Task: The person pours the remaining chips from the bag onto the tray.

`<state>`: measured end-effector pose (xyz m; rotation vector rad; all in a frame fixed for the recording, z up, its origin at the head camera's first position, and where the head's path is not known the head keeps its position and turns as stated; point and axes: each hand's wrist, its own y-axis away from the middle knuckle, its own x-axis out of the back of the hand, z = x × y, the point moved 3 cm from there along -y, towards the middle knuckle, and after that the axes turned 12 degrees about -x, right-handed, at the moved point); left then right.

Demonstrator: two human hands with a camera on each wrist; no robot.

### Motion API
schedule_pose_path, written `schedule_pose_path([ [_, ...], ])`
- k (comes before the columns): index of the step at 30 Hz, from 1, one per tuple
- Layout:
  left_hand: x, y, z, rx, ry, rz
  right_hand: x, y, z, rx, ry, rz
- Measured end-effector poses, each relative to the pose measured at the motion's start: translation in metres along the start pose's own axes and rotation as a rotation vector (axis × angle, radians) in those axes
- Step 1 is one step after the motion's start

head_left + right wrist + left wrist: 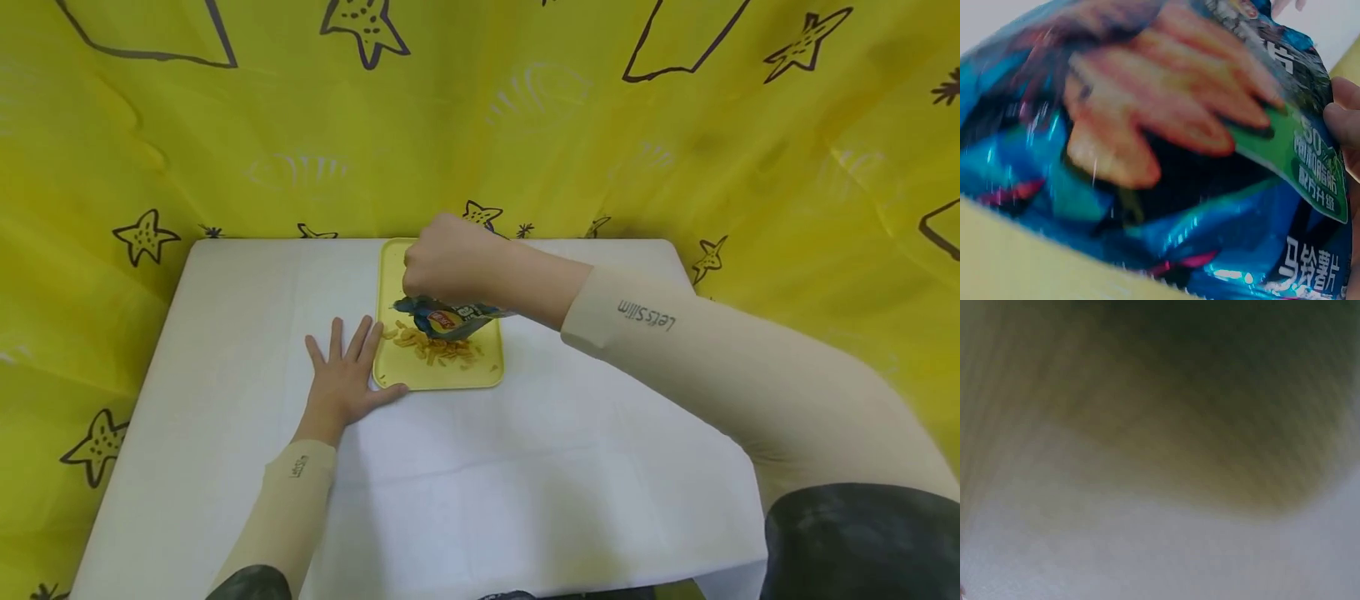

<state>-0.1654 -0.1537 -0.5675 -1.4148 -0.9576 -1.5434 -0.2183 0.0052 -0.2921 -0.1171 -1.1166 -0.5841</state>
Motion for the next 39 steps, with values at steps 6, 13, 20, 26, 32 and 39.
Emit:
schedule_pose_path([
  [6, 0.000, -0.002, 0.001, -0.008, 0.000, -0.002, -0.002, -0.005, -0.002, -0.003, 0.043, -0.014],
  [13, -0.002, -0.003, -0.001, -0.002, -0.016, -0.009, -0.002, -0.004, 0.001, -0.017, 0.026, -0.028],
  [20, -0.005, -0.003, -0.003, 0.005, -0.011, 0.001, 0.003, -0.003, 0.003, -0.024, 0.014, 0.028],
  [26, -0.006, -0.003, -0.003, 0.000, -0.010, 0.007, 0.002, -0.002, 0.004, -0.023, 0.011, 0.015],
  [32, -0.007, -0.002, -0.004, 0.008, -0.008, 0.006, 0.001, 0.002, 0.008, -0.038, -0.050, 0.012],
  [39, -0.006, -0.002, -0.002, 0.000, -0.016, -0.001, -0.005, 0.007, 0.015, -0.071, -0.116, -0.014],
])
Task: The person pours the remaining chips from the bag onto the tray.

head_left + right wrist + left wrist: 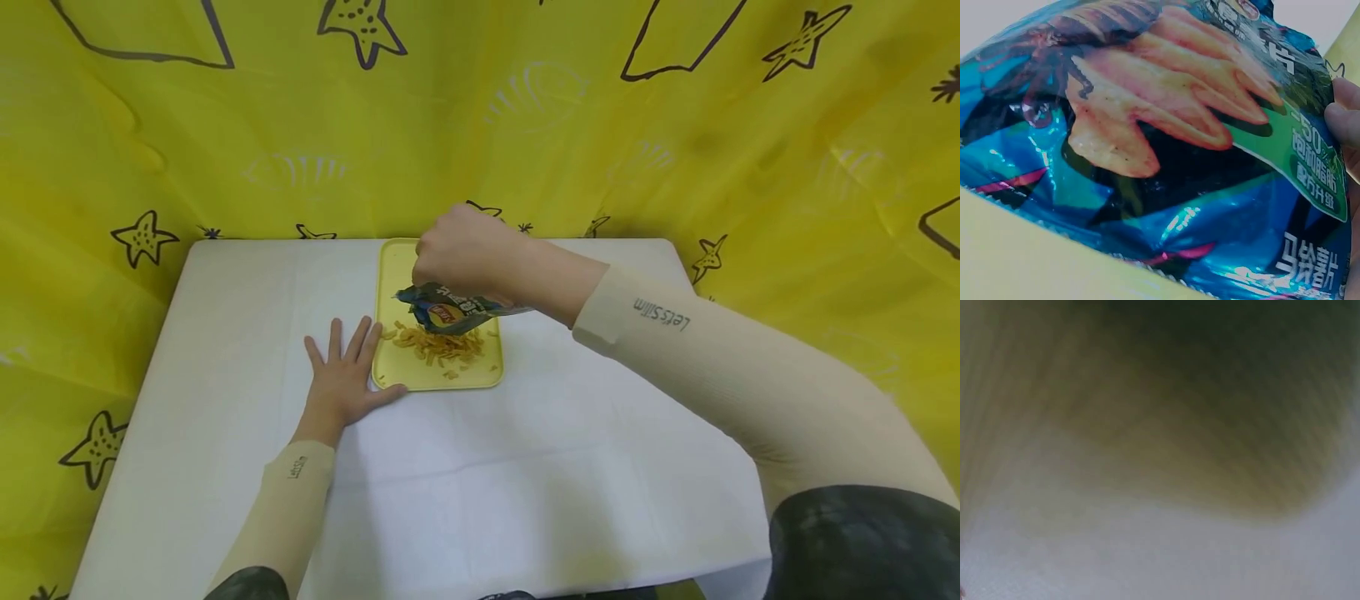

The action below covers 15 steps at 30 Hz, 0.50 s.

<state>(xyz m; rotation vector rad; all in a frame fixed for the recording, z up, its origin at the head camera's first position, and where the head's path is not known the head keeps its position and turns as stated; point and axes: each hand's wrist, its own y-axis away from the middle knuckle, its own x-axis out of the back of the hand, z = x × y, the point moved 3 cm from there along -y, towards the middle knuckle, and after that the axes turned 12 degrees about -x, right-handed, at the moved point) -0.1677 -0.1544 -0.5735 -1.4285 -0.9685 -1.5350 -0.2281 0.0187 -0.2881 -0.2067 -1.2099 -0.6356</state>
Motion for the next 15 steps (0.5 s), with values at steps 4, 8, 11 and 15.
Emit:
schedule_pose_path([
  [4, -0.0002, 0.0001, -0.0007, -0.002, -0.002, -0.003, -0.0006, 0.0018, 0.0025, -0.002, -0.022, 0.004],
  [8, 0.0004, 0.0001, -0.0011, -0.001, 0.006, -0.008, -0.0011, -0.0001, 0.0005, 0.007, -0.005, 0.000],
  [11, 0.0012, 0.0004, -0.0007, 0.002, 0.010, -0.013, -0.0014, -0.0019, -0.0030, 0.019, 0.019, 0.007],
  [15, 0.0015, 0.0002, -0.0001, 0.002, 0.015, -0.005, -0.0006, -0.0019, -0.0057, 0.025, 0.032, 0.016],
])
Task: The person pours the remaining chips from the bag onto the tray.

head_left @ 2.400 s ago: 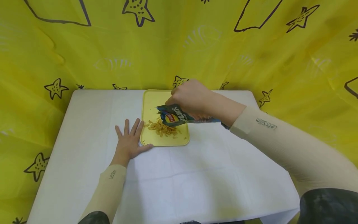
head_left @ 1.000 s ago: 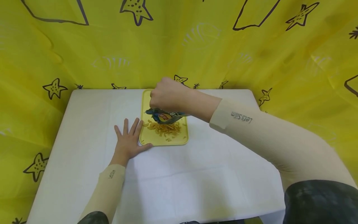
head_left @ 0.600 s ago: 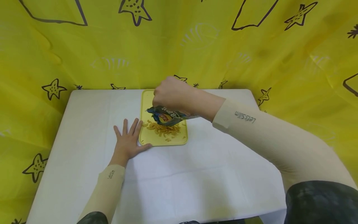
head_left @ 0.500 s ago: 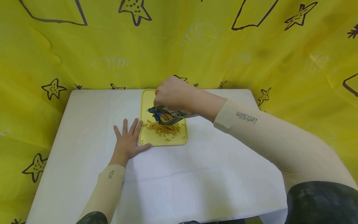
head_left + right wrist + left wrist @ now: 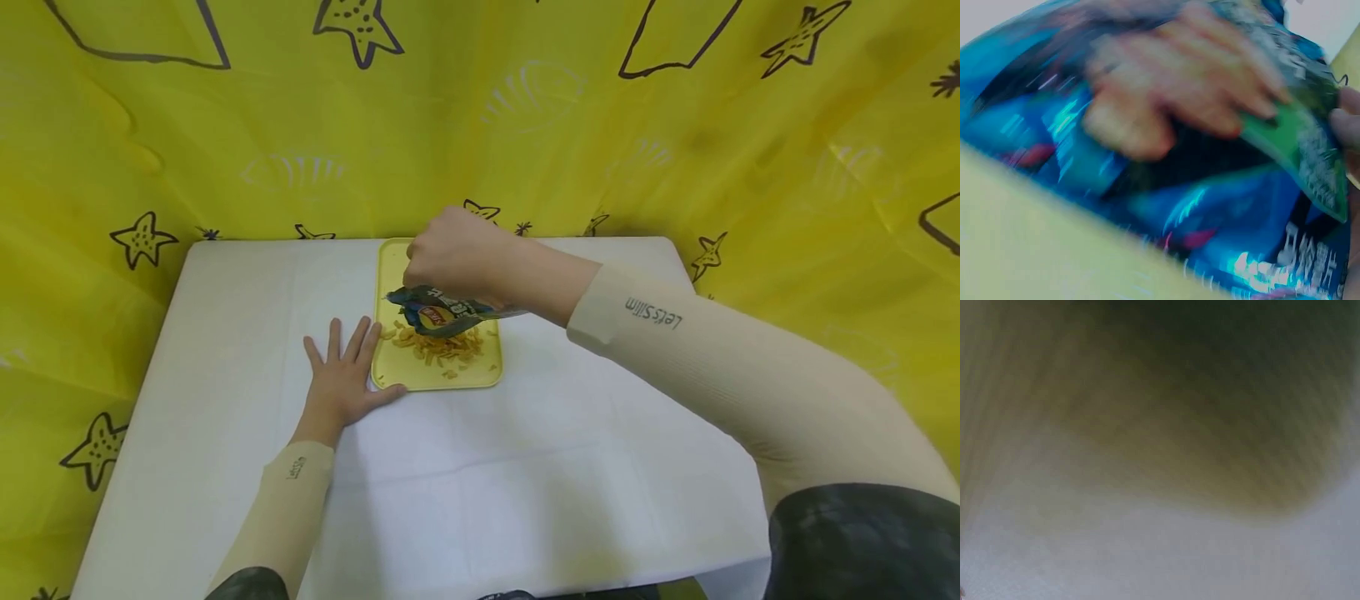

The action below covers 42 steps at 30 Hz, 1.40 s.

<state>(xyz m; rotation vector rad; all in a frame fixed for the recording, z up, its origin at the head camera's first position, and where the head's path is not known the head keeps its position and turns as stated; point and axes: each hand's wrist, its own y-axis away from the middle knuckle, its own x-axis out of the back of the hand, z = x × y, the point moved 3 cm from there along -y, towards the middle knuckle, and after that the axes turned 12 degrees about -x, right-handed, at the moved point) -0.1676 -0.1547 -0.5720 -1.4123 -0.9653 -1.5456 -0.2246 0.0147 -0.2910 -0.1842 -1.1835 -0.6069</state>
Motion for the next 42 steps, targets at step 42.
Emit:
schedule_pose_path([
  [42, 0.003, 0.000, 0.000, -0.022, -0.001, 0.010, -0.019, 0.041, 0.046, -0.249, -0.324, 0.083],
])
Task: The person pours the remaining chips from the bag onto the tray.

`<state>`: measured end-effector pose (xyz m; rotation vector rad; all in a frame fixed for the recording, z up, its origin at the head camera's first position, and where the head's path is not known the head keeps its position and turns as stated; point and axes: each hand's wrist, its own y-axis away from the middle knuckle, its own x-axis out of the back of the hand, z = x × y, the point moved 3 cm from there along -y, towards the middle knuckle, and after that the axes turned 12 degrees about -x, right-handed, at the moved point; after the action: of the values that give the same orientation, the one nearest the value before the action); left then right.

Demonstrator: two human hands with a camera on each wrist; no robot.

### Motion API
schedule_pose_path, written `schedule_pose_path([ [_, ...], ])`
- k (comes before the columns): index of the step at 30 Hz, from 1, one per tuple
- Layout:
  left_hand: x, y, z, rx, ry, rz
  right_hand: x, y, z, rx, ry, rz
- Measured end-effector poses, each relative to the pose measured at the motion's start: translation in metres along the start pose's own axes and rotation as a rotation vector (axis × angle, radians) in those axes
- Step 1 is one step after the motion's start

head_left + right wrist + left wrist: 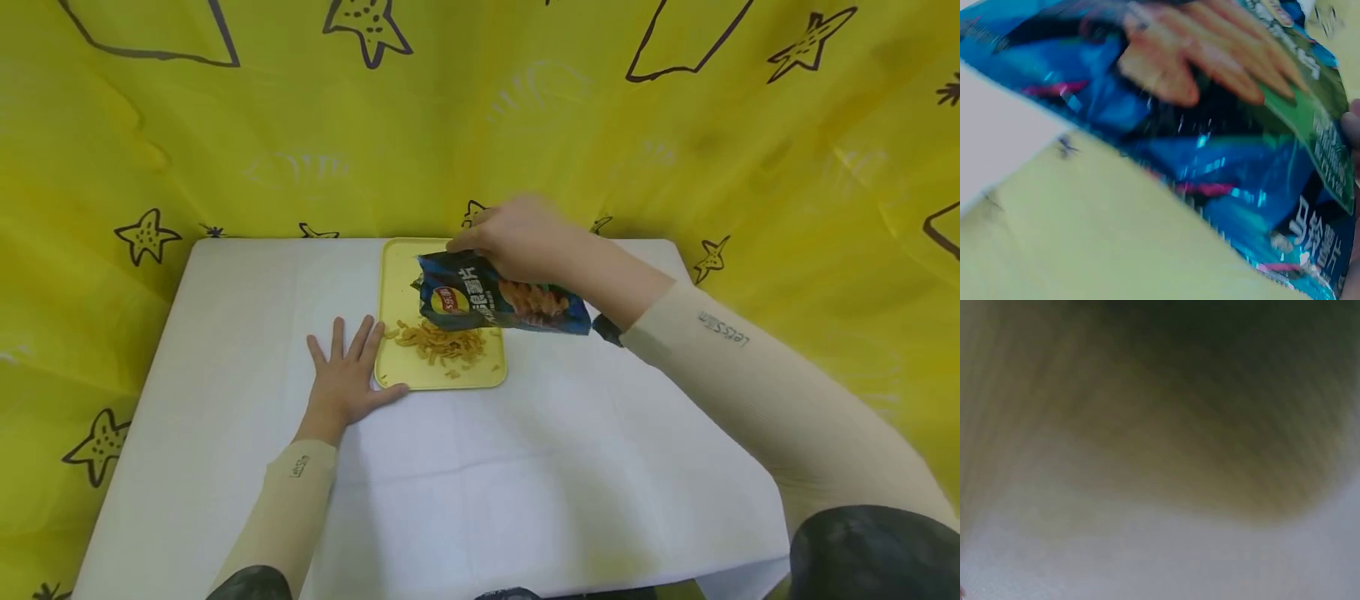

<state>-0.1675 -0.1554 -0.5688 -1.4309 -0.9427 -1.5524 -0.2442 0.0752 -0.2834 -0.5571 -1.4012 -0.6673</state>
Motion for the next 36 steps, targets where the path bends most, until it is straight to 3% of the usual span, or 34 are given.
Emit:
schedule_pose_path([
  [5, 0.000, 0.001, -0.001, -0.005, 0.001, 0.000, -0.028, 0.042, 0.043, -0.198, -0.387, 0.106],
  [9, 0.001, -0.001, 0.001, -0.015, -0.006, 0.017, -0.063, 0.087, 0.069, -0.412, -0.759, 0.260],
  [14, 0.001, 0.000, 0.001, -0.021, -0.001, 0.018, -0.098, 0.131, 0.072, -0.594, -1.140, 0.483],
  [18, 0.006, 0.003, 0.004, -0.025, 0.007, 0.017, -0.137, 0.152, 0.076, -0.741, -1.374, 0.592],
  [23, 0.004, 0.007, 0.004, -0.029, 0.022, 0.035, -0.189, 0.166, 0.083, -0.917, -1.582, 0.669],
  [28, 0.001, 0.010, 0.003, -0.029, 0.022, 0.050, -0.230, 0.179, 0.094, -1.069, -1.741, 0.668],
  [33, 0.002, 0.007, 0.004, -0.047, 0.041, 0.079, -0.259, 0.189, 0.115, -1.204, -1.803, 0.618],
  [36, 0.003, 0.006, 0.006, -0.050, 0.038, 0.083, -0.271, 0.190, 0.122, -1.293, -1.771, 0.551],
])
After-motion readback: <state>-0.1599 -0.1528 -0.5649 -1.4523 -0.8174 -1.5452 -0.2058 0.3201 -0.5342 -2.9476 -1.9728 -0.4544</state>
